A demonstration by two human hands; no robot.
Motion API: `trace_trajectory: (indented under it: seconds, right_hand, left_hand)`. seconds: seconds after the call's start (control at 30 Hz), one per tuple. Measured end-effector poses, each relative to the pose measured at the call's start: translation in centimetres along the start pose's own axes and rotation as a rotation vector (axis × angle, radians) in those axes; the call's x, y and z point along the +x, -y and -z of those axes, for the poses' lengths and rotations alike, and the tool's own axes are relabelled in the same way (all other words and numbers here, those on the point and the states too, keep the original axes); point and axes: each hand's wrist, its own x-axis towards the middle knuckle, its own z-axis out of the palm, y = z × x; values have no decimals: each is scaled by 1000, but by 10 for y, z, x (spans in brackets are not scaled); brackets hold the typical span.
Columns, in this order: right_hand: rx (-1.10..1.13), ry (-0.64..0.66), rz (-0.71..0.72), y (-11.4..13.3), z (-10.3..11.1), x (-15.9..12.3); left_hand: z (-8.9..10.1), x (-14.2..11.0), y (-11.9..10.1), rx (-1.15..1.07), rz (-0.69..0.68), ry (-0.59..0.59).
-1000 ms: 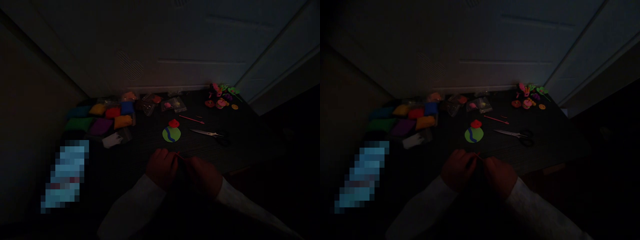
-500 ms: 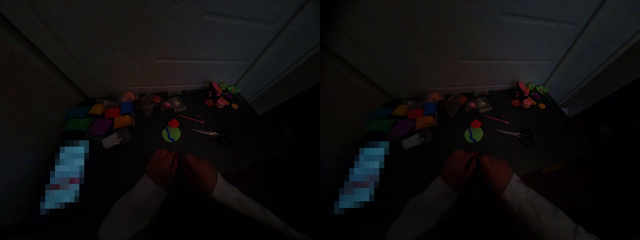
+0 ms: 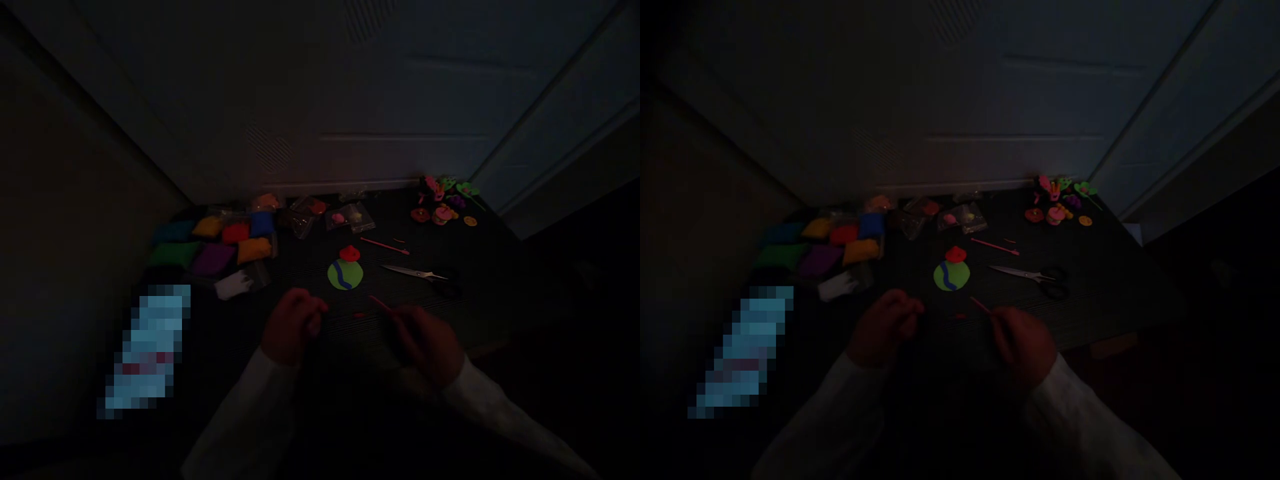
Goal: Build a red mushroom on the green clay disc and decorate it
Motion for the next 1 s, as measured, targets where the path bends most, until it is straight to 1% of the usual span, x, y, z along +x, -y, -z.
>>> trace_trajectory:
  seconds: [0.03, 0.13, 0.27, 0.4, 0.53, 0.73, 0.8, 0.87, 0.93, 1.0]
  right_hand:
    - [-17, -10, 6, -8, 2, 2]
    - [-75, -12, 46, -25, 7, 11]
    - [-124, -24, 115, -33, 7, 17]
    - [-134, -72, 155, -30, 5, 16]
    - [-102, -130, 179, -22, 7, 18]
    - [-29, -172, 212, -11, 4, 20]
    - [-11, -176, 221, -9, 2, 20]
    - [2, -182, 225, -8, 1, 20]
    - [11, -186, 224, -8, 1, 21]
    - [15, -194, 220, -8, 1, 22]
  left_hand:
    - [0, 3, -2, -114, 39, 10]
    - [-1, 13, -6, -246, 59, 1]
    - [0, 23, -9, -411, 45, -46]
    - [-1, 26, -14, -519, 16, -80]
    - [-5, 23, -17, -567, 11, -89]
    - [-8, 19, -19, -564, 50, -38]
    - [-10, 19, -21, -572, 18, -22]
    - [-14, 20, -26, -593, -43, -12]
    - [-22, 23, -34, -613, -101, 4]
    - [-34, 29, -45, -622, -135, 31]
